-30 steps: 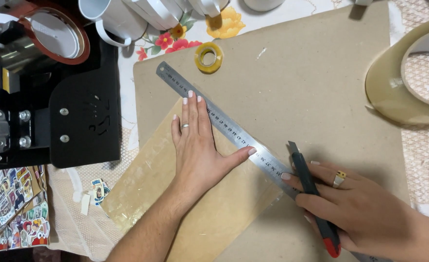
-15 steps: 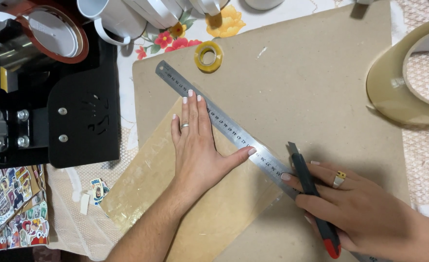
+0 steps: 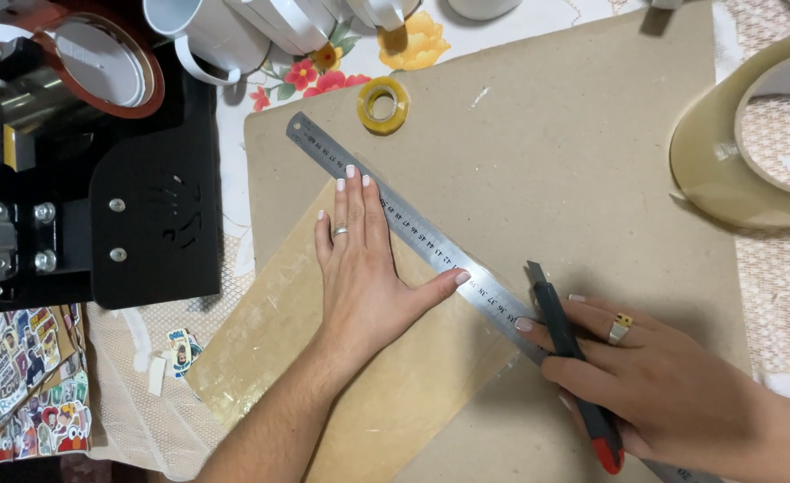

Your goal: Measuring and cutting a protective sheet using a ruler and utility knife, followed by applying packing tape.

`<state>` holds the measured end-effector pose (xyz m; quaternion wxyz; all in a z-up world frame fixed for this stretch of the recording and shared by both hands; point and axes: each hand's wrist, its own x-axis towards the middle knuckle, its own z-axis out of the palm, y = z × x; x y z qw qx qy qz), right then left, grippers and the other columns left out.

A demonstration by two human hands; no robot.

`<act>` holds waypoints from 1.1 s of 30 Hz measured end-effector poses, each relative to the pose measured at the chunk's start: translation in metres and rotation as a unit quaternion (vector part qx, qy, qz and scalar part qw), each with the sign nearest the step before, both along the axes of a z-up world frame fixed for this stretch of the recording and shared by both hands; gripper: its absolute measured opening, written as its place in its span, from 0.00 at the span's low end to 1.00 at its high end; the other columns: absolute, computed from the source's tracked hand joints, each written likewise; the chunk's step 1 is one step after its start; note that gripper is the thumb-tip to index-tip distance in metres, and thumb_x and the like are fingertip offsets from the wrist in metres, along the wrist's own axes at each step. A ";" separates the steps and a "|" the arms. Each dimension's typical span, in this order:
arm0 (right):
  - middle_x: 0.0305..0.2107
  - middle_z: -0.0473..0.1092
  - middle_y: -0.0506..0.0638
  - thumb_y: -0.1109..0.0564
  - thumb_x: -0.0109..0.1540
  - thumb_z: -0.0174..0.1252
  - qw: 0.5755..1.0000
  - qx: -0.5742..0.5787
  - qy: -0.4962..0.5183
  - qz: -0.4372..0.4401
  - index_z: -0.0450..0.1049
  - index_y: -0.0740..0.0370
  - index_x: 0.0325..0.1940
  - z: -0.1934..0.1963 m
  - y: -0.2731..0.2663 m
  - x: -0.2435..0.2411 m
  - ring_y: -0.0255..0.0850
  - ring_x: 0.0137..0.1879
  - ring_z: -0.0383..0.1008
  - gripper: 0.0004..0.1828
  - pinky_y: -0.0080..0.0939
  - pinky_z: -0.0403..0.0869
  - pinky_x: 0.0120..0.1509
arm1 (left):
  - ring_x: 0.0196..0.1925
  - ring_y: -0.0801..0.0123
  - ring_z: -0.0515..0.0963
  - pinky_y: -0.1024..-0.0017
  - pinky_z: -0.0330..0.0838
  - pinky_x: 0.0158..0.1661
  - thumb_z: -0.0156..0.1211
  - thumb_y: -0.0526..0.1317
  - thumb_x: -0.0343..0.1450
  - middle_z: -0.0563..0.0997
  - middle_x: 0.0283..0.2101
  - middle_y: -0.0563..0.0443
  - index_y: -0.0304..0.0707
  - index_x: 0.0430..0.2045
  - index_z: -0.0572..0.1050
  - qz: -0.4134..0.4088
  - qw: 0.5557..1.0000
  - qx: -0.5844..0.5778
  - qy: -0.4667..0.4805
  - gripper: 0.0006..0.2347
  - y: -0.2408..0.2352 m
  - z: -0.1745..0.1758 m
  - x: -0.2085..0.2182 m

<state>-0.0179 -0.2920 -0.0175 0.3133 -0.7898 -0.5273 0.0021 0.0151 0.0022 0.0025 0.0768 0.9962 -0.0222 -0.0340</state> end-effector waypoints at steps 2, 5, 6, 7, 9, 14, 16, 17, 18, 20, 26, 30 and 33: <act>0.63 0.68 0.47 0.54 0.61 0.53 1.000 0.004 -0.002 0.009 0.69 0.56 0.50 -0.001 0.000 0.000 0.58 0.66 0.63 0.13 0.59 0.64 0.68 | 0.79 0.51 0.38 0.47 0.32 0.70 0.63 0.74 0.57 0.39 0.77 0.36 0.28 0.71 0.40 -0.001 1.000 0.000 0.002 0.59 0.000 -0.001 0.000; 0.62 0.69 0.47 0.53 0.61 0.53 1.000 0.008 -0.013 -0.002 0.69 0.55 0.50 0.002 0.001 0.000 0.57 0.65 0.65 0.13 0.57 0.65 0.68 | 0.79 0.51 0.39 0.48 0.33 0.70 0.63 0.75 0.57 0.40 0.77 0.36 0.28 0.71 0.41 -0.001 1.000 0.005 -0.002 0.59 0.000 -0.002 -0.001; 0.62 0.69 0.47 0.53 0.61 0.53 1.000 0.007 -0.013 -0.002 0.69 0.55 0.50 0.001 0.002 0.001 0.57 0.65 0.65 0.13 0.57 0.65 0.68 | 0.79 0.51 0.39 0.48 0.33 0.70 0.63 0.75 0.57 0.40 0.77 0.36 0.28 0.71 0.41 -0.001 1.000 0.005 -0.002 0.59 0.001 -0.001 0.001; 0.62 0.70 0.45 0.53 0.60 0.55 1.000 0.017 0.015 -0.019 0.70 0.53 0.48 0.001 0.001 -0.001 0.56 0.64 0.67 0.12 0.51 0.68 0.65 | 0.79 0.51 0.38 0.48 0.32 0.70 0.64 0.74 0.57 0.39 0.77 0.36 0.27 0.71 0.40 -0.002 1.000 0.005 0.006 0.59 0.001 0.000 0.001; 0.61 0.71 0.43 0.53 0.59 0.56 0.998 0.025 0.045 -0.040 0.71 0.51 0.46 0.003 -0.001 -0.004 0.55 0.64 0.69 0.11 0.44 0.71 0.62 | 0.79 0.51 0.38 0.48 0.31 0.70 0.65 0.73 0.58 0.39 0.77 0.35 0.27 0.71 0.40 -0.007 1.000 0.003 0.017 0.59 0.001 0.001 0.000; 0.43 0.77 0.48 0.45 0.47 0.74 0.948 0.049 0.193 -0.250 0.69 0.52 0.38 0.012 -0.007 -0.008 0.42 0.58 0.77 0.25 0.40 0.74 0.59 | 0.79 0.51 0.37 0.48 0.32 0.71 0.67 0.70 0.59 0.38 0.77 0.35 0.30 0.71 0.38 -0.008 1.000 0.000 0.014 0.58 0.001 0.001 -0.001; 0.48 0.76 0.40 0.40 0.46 0.75 0.949 -0.002 0.199 -0.244 0.68 0.50 0.36 0.012 -0.005 -0.009 0.42 0.65 0.71 0.26 0.43 0.74 0.56 | 0.79 0.51 0.37 0.47 0.32 0.70 0.67 0.69 0.59 0.38 0.77 0.35 0.30 0.71 0.39 -0.010 1.000 -0.005 0.013 0.57 -0.001 0.003 0.000; 0.52 0.76 0.33 0.35 0.46 0.75 0.949 -0.052 0.205 -0.233 0.68 0.47 0.34 0.011 -0.003 -0.010 0.42 0.71 0.66 0.27 0.45 0.74 0.53 | 0.79 0.51 0.37 0.46 0.32 0.70 0.67 0.69 0.60 0.38 0.77 0.35 0.30 0.71 0.39 -0.008 1.000 -0.009 0.012 0.57 -0.001 0.004 -0.001; 0.52 0.76 0.33 0.35 0.46 0.75 0.949 -0.051 0.207 -0.234 0.68 0.47 0.34 0.012 -0.003 -0.009 0.42 0.71 0.66 0.27 0.45 0.74 0.53 | 0.79 0.51 0.37 0.46 0.32 0.70 0.67 0.69 0.60 0.38 0.77 0.35 0.30 0.71 0.39 -0.010 1.000 -0.008 0.014 0.57 -0.001 0.004 -0.002; 0.64 0.70 0.40 0.39 0.46 0.76 0.942 -0.081 0.246 -0.215 0.72 0.48 0.35 0.015 -0.003 -0.007 0.39 0.77 0.56 0.24 0.43 0.69 0.62 | 0.79 0.49 0.36 0.47 0.31 0.70 0.67 0.69 0.60 0.38 0.77 0.35 0.30 0.71 0.39 -0.007 1.000 -0.011 0.018 0.56 -0.001 0.003 -0.001; 0.66 0.69 0.41 0.39 0.50 0.73 0.939 -0.074 0.274 -0.194 0.74 0.49 0.36 0.016 -0.003 -0.005 0.37 0.79 0.52 0.21 0.46 0.69 0.60 | 0.79 0.49 0.37 0.46 0.32 0.70 0.67 0.68 0.60 0.39 0.77 0.34 0.29 0.71 0.41 -0.007 1.000 -0.012 0.012 0.55 -0.004 0.006 -0.001; 0.65 0.69 0.46 0.41 0.53 0.70 0.960 -0.050 0.226 -0.159 0.71 0.52 0.38 0.006 -0.004 -0.005 0.48 0.75 0.57 0.20 0.50 0.72 0.49 | 0.79 0.51 0.36 0.46 0.33 0.70 0.65 0.68 0.61 0.39 0.77 0.35 0.30 0.71 0.41 -0.014 1.000 -0.007 0.012 0.55 -0.004 0.006 -0.001; 0.62 0.71 0.42 0.39 0.55 0.67 0.977 -0.049 0.140 -0.151 0.68 0.50 0.41 0.002 -0.004 -0.005 0.54 0.73 0.61 0.21 0.52 0.69 0.35 | 0.79 0.52 0.35 0.47 0.32 0.70 0.66 0.68 0.61 0.37 0.77 0.36 0.31 0.71 0.40 -0.011 1.000 -0.010 0.019 0.55 -0.005 0.007 -0.001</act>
